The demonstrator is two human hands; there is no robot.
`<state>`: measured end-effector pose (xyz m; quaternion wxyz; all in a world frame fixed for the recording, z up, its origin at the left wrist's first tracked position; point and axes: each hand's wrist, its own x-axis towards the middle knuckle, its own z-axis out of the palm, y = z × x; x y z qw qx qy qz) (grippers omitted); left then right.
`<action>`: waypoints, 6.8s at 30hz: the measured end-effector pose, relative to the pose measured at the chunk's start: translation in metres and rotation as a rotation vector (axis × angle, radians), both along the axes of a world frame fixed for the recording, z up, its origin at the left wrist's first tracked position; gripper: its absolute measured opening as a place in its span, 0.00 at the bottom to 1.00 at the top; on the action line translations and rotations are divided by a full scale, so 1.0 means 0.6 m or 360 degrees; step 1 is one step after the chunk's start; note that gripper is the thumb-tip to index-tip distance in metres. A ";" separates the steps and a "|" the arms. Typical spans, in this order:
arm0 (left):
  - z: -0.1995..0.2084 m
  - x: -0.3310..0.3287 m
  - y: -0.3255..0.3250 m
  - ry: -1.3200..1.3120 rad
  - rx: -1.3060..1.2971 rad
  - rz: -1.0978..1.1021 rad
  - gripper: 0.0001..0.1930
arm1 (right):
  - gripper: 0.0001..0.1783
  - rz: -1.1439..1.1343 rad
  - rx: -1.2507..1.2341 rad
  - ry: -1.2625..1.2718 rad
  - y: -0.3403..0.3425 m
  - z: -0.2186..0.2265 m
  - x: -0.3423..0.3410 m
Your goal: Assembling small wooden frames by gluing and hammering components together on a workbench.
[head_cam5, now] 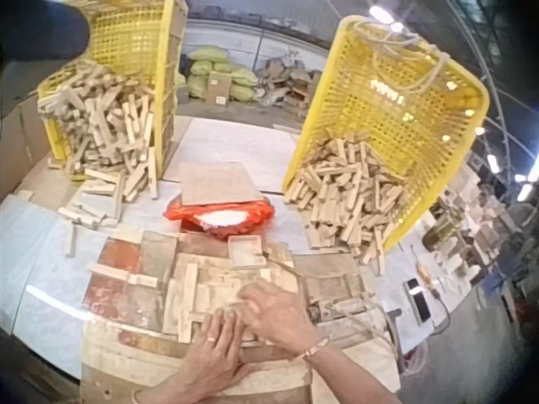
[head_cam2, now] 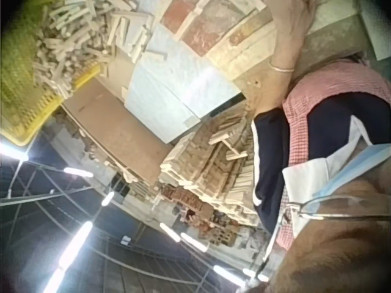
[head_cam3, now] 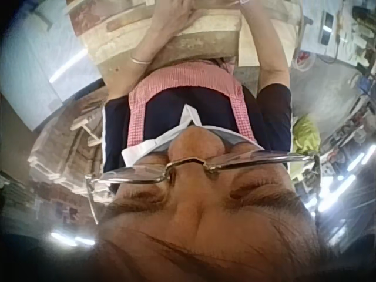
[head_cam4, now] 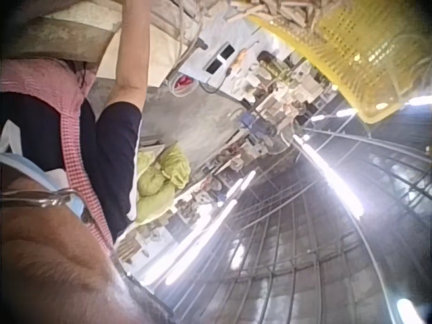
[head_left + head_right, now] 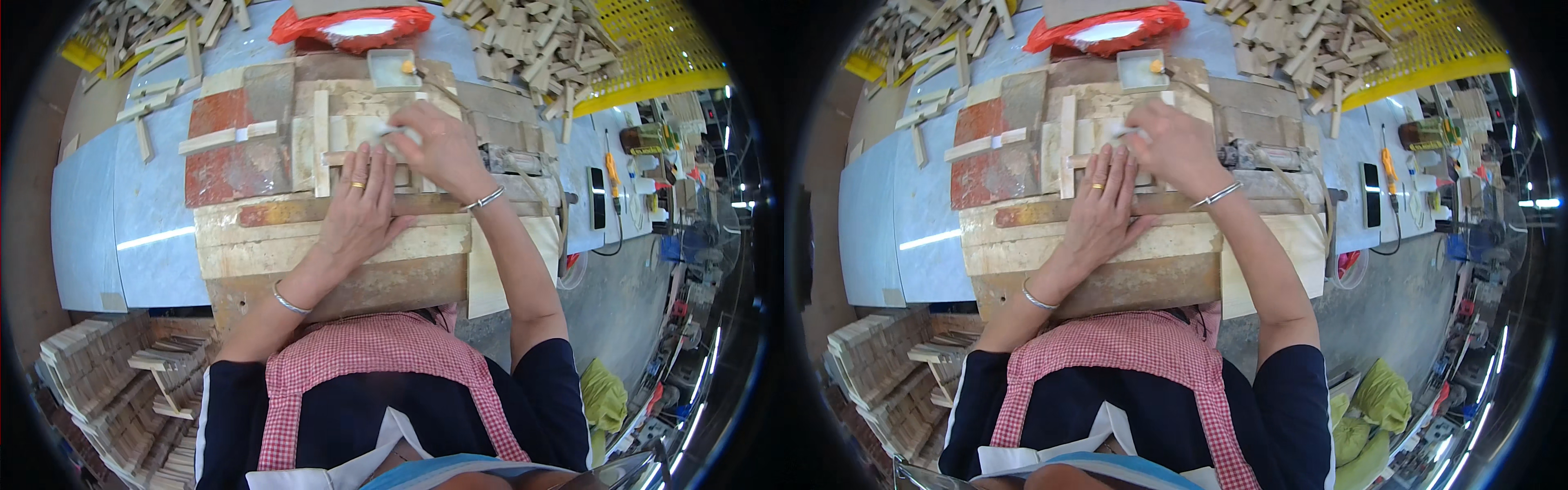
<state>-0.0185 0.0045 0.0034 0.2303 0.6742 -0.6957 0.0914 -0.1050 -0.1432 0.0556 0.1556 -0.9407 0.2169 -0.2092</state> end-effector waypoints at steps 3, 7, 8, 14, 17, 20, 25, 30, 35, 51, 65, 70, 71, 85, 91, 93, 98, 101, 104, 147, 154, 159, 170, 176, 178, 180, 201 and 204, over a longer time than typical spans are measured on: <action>-0.033 -0.012 0.012 0.0184 -0.0012 -0.0002 0.35 | 0.07 0.0398 -0.0002 0.0112 0.055 0.007 0.061; -0.044 -0.015 0.009 0.0308 -0.0085 -0.0064 0.31 | 0.08 0.0384 -0.0385 0.0288 0.062 -0.026 0.117; -0.041 -0.014 0.009 0.0274 -0.0021 -0.0057 0.32 | 0.08 0.0317 -0.0402 0.0285 0.055 -0.027 0.121; -0.011 -0.004 0.008 0.0120 -0.0007 0.0003 0.38 | 0.10 -0.0343 0.0234 -0.0328 0.016 0.004 -0.043; -0.008 -0.004 0.008 0.0151 0.0005 -0.0024 0.41 | 0.11 -0.0724 0.0010 -0.0419 0.013 -0.007 -0.216; -0.008 0.001 0.007 0.0107 0.0025 -0.0032 0.42 | 0.12 -0.1090 0.0095 -0.0281 0.055 -0.024 -0.329; -0.005 0.003 0.005 -0.0001 0.0056 -0.0045 0.42 | 0.15 -0.1040 0.0278 -0.0154 0.060 -0.065 -0.426; 0.002 0.001 0.003 -0.0032 0.0059 -0.0027 0.42 | 0.16 -0.1495 0.0111 0.0039 -0.059 -0.059 -0.557; 0.005 -0.002 0.001 -0.0051 0.0040 0.0004 0.41 | 0.19 -0.1458 0.0338 0.0428 -0.121 -0.127 -0.635; -0.011 0.004 0.015 0.0017 -0.0142 -0.0021 0.41 | 0.17 -0.1544 0.0949 0.0505 -0.131 -0.101 -0.641; 0.000 0.010 0.011 0.0020 -0.0039 -0.0007 0.40 | 0.21 -0.0688 -0.0302 -0.0067 0.039 0.070 -0.327; 0.000 0.002 0.000 -0.0055 -0.0031 -0.0060 0.40 | 0.22 -0.0479 -0.0120 -0.0348 0.087 0.048 -0.230; 0.000 0.002 0.001 -0.0073 -0.0041 -0.0051 0.41 | 0.22 -0.0485 -0.0117 -0.0348 0.092 0.024 -0.219; -0.001 -0.004 0.006 -0.0067 0.0050 0.0018 0.40 | 0.23 -0.0326 0.0198 0.0105 0.093 -0.013 -0.174; -0.005 -0.008 0.010 -0.0025 -0.0021 0.0013 0.39 | 0.23 -0.0075 0.0306 -0.0312 0.117 0.057 -0.085; -0.027 -0.009 0.007 -0.0066 -0.0052 0.0002 0.36 | 0.24 0.0019 0.0357 0.0019 0.117 0.023 -0.063; -0.028 -0.006 0.005 0.0053 -0.0056 -0.0086 0.33 | 0.26 0.0111 0.0422 0.0323 0.112 0.019 -0.052; -0.006 -0.005 0.012 -0.0049 0.0104 -0.0026 0.35 | 0.24 0.0138 0.0271 -0.0091 0.101 0.021 -0.083; -0.009 0.000 0.011 -0.0044 -0.0051 -0.0010 0.35 | 0.22 -0.0326 0.0476 -0.0081 0.087 0.041 -0.147; -0.018 0.188 0.826 0.0422 0.0210 0.2335 0.13 | 0.23 -0.0665 -0.0446 0.0491 0.076 -0.121 -0.396; -0.089 0.224 0.837 0.0647 0.0446 0.2228 0.15 | 0.19 -0.0690 -0.0292 0.0402 0.077 -0.110 -0.409; -0.086 0.247 0.878 0.0499 0.1169 0.2530 0.28 | 0.10 -0.0632 0.0202 0.0107 0.072 -0.096 -0.380; -0.076 0.232 0.880 0.0837 0.0244 0.2242 0.22 | 0.14 0.0040 -0.0161 0.0395 0.037 0.025 -0.139; -0.009 0.223 0.787 0.0526 0.0065 0.2131 0.20 | 0.07 0.0167 -0.0302 0.0715 0.011 0.015 -0.108; 0.007 0.226 0.750 0.0525 0.0021 0.2086 0.20 | 0.05 0.0222 -0.0361 0.0695 -0.002 0.008 -0.087; 0.019 0.228 0.714 0.0483 0.0081 0.2035 0.20 | 0.04 0.0267 -0.0425 0.0676 -0.019 0.005 -0.068; 0.016 0.227 0.620 0.0453 0.0006 0.1637 0.18 | 0.09 0.0302 0.0396 0.0884 0.006 0.025 0.080; 0.016 0.230 0.599 0.0509 0.0046 0.1583 0.17 | 0.11 0.0414 0.0335 0.1020 0.050 0.004 0.134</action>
